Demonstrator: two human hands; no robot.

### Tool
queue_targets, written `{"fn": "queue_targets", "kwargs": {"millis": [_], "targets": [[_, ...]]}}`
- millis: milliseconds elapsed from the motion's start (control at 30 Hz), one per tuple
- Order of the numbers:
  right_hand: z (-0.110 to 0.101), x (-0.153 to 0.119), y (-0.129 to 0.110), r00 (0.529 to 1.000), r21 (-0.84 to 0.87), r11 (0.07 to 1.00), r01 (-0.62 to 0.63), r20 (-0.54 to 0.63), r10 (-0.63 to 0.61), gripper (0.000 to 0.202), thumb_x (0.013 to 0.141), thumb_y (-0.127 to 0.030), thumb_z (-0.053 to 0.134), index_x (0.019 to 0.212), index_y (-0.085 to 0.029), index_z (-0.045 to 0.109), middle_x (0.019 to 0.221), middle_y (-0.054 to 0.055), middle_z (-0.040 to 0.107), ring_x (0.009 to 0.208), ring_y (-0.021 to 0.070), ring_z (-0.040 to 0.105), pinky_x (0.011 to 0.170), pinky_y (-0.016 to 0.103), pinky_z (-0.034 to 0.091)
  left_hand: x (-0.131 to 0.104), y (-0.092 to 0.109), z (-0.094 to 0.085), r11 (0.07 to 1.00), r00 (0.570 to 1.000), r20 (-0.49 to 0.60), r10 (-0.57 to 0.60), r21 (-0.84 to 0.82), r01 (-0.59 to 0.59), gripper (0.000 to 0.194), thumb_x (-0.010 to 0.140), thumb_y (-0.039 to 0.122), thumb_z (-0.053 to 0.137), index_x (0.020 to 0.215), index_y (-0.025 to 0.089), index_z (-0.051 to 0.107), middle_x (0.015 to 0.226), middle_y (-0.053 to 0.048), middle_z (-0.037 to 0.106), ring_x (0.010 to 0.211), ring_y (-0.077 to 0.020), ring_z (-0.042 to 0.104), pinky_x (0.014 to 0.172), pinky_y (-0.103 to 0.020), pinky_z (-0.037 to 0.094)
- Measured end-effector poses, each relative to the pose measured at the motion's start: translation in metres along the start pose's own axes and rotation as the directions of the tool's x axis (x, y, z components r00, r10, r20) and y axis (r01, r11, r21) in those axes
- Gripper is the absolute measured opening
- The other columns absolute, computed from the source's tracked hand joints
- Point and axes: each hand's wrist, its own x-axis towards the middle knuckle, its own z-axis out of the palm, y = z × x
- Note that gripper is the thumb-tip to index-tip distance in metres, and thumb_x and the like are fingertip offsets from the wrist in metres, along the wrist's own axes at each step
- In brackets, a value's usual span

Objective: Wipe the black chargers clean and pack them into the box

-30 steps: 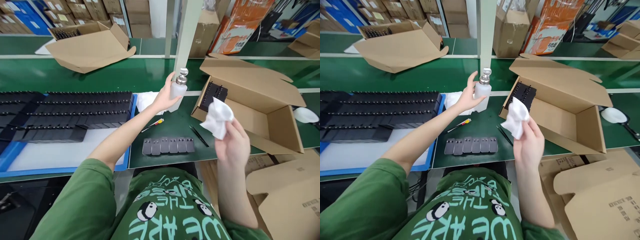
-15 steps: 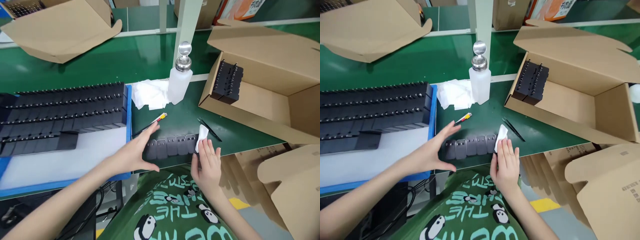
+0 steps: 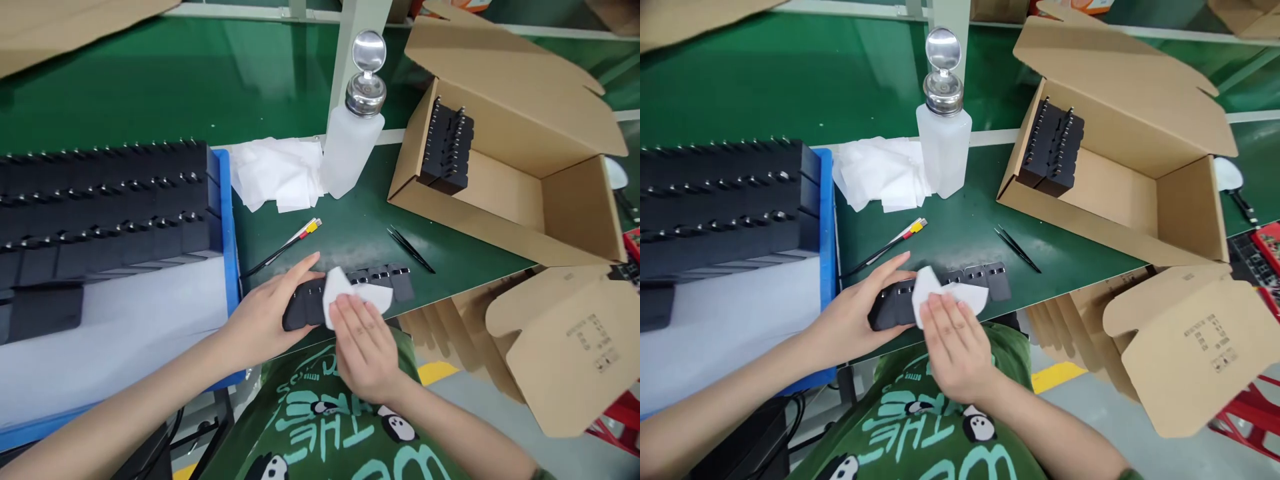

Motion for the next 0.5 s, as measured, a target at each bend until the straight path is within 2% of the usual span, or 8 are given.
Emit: {"fn": "queue_targets", "kwargs": {"millis": [100,200,233,300,367,433,467,500], "targets": [[0.009,0.009,-0.014,0.998,0.020,0.998,0.066,-0.002,-0.066,0.042,0.092,-0.009,0.043,0.127,-0.008,0.066,0.131,0.010,0.068,0.132,0.0239,0.058,0.118,0.036,0.042,0.000,-0.003,0.002,1.000,0.999,-0.026,0.025,0.016,-0.025,0.088,0.085,0.021,0.059,0.157,0.035,0.009,0.140,-0.004,0.062,0.125,-0.0247,0.063,0.097,-0.038,0.057],[0.014,0.025,-0.022,0.986,0.096,0.982,0.163,-0.036,-0.160,0.037,0.095,-0.014,0.045,0.122,-0.008,0.070,0.126,0.008,0.071,0.123,0.0243,0.065,0.115,0.035,0.045,0.000,-0.005,0.003,1.000,1.000,-0.019,0.024,0.012,-0.023,0.086,0.087,0.017,0.052,0.157,0.035,0.005,0.139,-0.004,0.062,0.123,-0.0236,0.064,0.096,-0.038,0.058],[0.012,0.032,-0.021,0.983,0.164,0.969,0.185,-0.054,-0.178,0.035,0.095,-0.013,0.045,0.117,-0.009,0.071,0.121,0.007,0.074,0.120,0.0230,0.067,0.114,0.034,0.047,-0.001,-0.006,0.003,1.000,1.000,-0.014,0.022,0.013,-0.022,0.085,0.089,0.017,0.050,0.158,0.035,0.003,0.140,-0.004,0.062,0.124,-0.0238,0.064,0.096,-0.039,0.058],[0.001,0.044,-0.011,0.984,0.426,0.889,0.168,-0.026,-0.174,0.033,0.096,-0.011,0.043,0.112,-0.011,0.072,0.112,0.005,0.077,0.111,0.0167,0.071,0.108,0.028,0.052,-0.003,-0.006,0.002,0.999,0.999,-0.004,0.034,0.000,-0.034,0.088,0.091,0.025,0.053,0.158,0.035,-0.002,0.147,-0.008,0.056,0.129,-0.0261,0.061,0.100,-0.042,0.056],[-0.020,0.051,0.008,0.991,0.705,0.707,-0.051,0.123,-0.050,0.033,0.097,-0.010,0.043,0.116,-0.015,0.070,0.109,0.002,0.078,0.100,0.0113,0.074,0.094,0.021,0.059,-0.007,-0.005,-0.002,0.999,0.999,-0.001,0.054,-0.008,-0.054,0.100,0.088,0.041,0.063,0.159,0.034,-0.008,0.156,-0.012,0.044,0.136,-0.0312,0.054,0.104,-0.048,0.054],[-0.044,0.048,0.032,0.939,0.780,0.525,-0.342,0.262,0.223,0.034,0.099,-0.012,0.046,0.123,-0.022,0.068,0.110,0.000,0.078,0.089,0.0116,0.076,0.075,0.022,0.064,-0.014,-0.005,-0.008,0.999,1.000,-0.015,0.023,0.028,-0.023,0.109,0.083,0.054,0.068,0.159,0.034,-0.008,0.162,-0.013,0.034,0.141,-0.0363,0.047,0.105,-0.053,0.053],[-0.055,0.042,0.044,0.881,0.762,0.488,-0.425,0.226,0.415,0.035,0.099,-0.013,0.047,0.124,-0.026,0.068,0.111,-0.001,0.077,0.087,0.0132,0.077,0.070,0.024,0.065,-0.018,-0.005,-0.012,0.998,1.000,-0.025,-0.013,0.055,0.014,0.109,0.083,0.057,0.068,0.159,0.035,-0.007,0.163,-0.012,0.033,0.142,-0.0376,0.045,0.103,-0.054,0.054],[-0.063,0.035,0.054,0.804,0.735,0.507,-0.450,0.085,0.589,0.037,0.099,-0.012,0.048,0.123,-0.029,0.069,0.111,-0.002,0.077,0.089,0.0146,0.077,0.071,0.026,0.065,-0.021,-0.006,-0.015,0.995,0.998,-0.035,-0.050,0.081,0.052,0.106,0.085,0.058,0.066,0.160,0.035,-0.005,0.162,-0.011,0.035,0.141,-0.0383,0.046,0.100,-0.055,0.056]]}}
